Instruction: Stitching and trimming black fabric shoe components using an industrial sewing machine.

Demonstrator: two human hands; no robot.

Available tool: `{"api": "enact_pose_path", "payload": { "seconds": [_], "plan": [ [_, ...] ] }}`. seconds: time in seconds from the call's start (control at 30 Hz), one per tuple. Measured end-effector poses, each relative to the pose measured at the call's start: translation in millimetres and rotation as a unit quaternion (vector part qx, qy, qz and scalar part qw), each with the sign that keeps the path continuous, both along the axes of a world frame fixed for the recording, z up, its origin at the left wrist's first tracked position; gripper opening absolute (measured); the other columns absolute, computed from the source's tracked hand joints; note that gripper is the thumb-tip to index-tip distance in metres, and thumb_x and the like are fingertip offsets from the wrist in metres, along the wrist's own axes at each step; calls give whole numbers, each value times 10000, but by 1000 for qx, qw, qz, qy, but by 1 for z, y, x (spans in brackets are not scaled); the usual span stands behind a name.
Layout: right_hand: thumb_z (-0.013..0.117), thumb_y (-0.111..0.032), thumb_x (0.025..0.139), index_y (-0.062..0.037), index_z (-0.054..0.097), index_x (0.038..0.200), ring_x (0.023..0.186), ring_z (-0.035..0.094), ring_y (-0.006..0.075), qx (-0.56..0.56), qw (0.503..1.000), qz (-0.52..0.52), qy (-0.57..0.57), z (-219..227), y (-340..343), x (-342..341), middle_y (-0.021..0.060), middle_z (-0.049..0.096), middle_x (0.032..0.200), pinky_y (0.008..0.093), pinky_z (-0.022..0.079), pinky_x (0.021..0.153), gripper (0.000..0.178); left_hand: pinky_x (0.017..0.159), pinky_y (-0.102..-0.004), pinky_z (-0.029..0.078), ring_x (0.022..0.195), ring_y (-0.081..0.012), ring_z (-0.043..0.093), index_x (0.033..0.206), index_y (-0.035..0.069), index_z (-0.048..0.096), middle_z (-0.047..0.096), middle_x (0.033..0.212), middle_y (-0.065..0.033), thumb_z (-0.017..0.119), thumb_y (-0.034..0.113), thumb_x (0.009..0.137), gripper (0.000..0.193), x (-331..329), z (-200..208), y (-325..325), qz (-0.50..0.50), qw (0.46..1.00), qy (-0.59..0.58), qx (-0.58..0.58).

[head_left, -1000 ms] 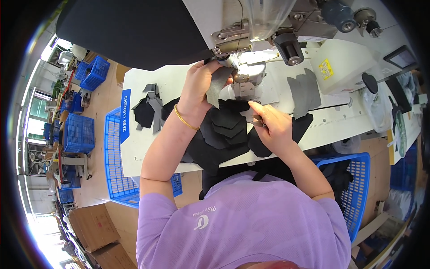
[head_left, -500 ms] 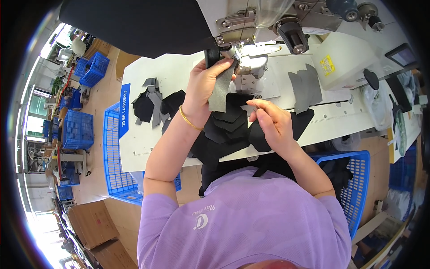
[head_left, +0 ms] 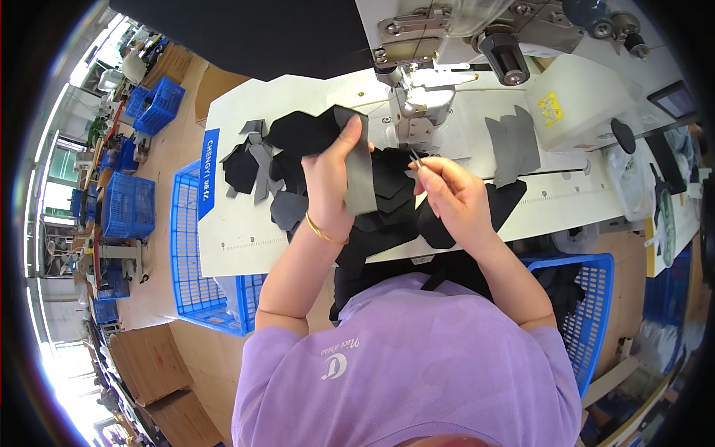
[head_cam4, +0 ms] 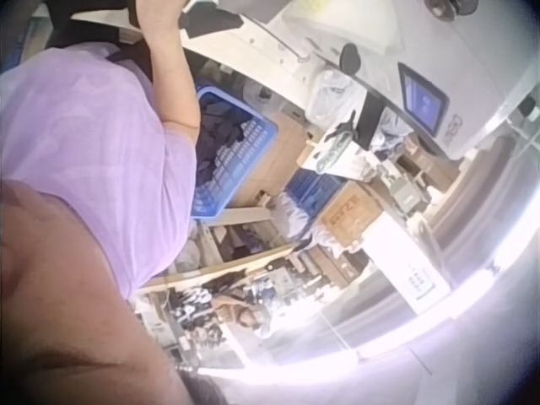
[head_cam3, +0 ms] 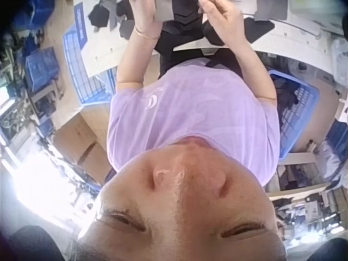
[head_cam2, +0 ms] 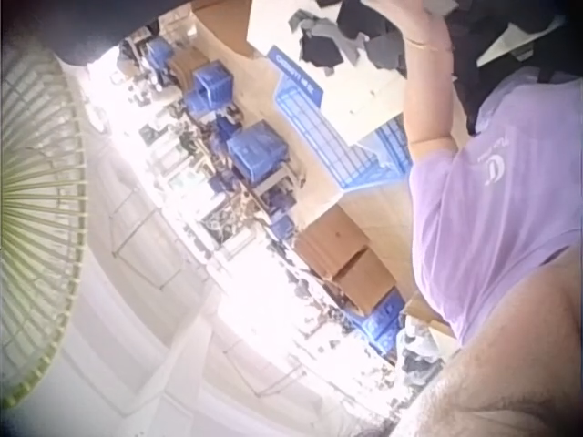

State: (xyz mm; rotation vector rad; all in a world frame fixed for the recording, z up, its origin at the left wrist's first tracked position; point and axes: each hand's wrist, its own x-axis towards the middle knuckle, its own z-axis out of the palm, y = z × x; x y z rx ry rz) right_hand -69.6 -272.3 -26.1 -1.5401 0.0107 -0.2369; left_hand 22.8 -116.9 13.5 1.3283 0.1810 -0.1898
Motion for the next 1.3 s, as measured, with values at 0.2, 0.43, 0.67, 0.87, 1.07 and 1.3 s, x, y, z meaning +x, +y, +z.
{"api": "enact_pose_path", "payload": {
  "seconds": [0.2,0.43,0.67,0.87,1.07,1.3],
  "plan": [
    [573,-224,980,-3,666,1029,505,442,21,152,984,87,11,13,6,32,10,615,746,170,336,450,244,655,-271,478,741,-179,603,938,25,678,613,854,-86,744,64,806,152,-12,-16,11,24,805,-548,225],
    [587,-216,974,-1,671,1036,506,431,19,143,985,97,20,20,-2,42,-10,583,732,165,312,440,239,640,-291,507,782,-208,612,951,75,725,626,909,-45,750,67,600,352,7,-11,22,-19,601,-746,286],
    [574,-175,976,30,650,1067,515,426,26,144,981,124,36,15,-16,40,-5,555,733,171,296,442,237,647,-295,531,816,-193,621,945,101,737,620,950,-27,725,40,631,320,16,-13,27,-21,499,-798,337],
    [556,-183,986,46,647,1059,513,429,35,131,983,127,18,18,-12,42,15,553,733,173,300,450,257,619,-263,515,754,-167,601,845,53,733,612,856,-25,752,48,595,251,19,-8,21,-2,454,-831,320],
    [565,-163,977,36,649,1004,498,409,33,181,979,96,-13,10,-20,42,-12,537,705,175,288,441,218,645,-269,536,770,-165,600,844,51,734,615,857,-24,759,44,623,223,19,-12,22,10,438,-839,324],
    [616,-150,931,3,650,975,512,428,2,198,975,84,51,20,-8,25,-14,556,671,155,292,441,163,653,-271,543,808,-162,602,859,50,742,623,882,-28,780,33,639,224,13,-16,24,8,443,-837,321]
  ]
}}
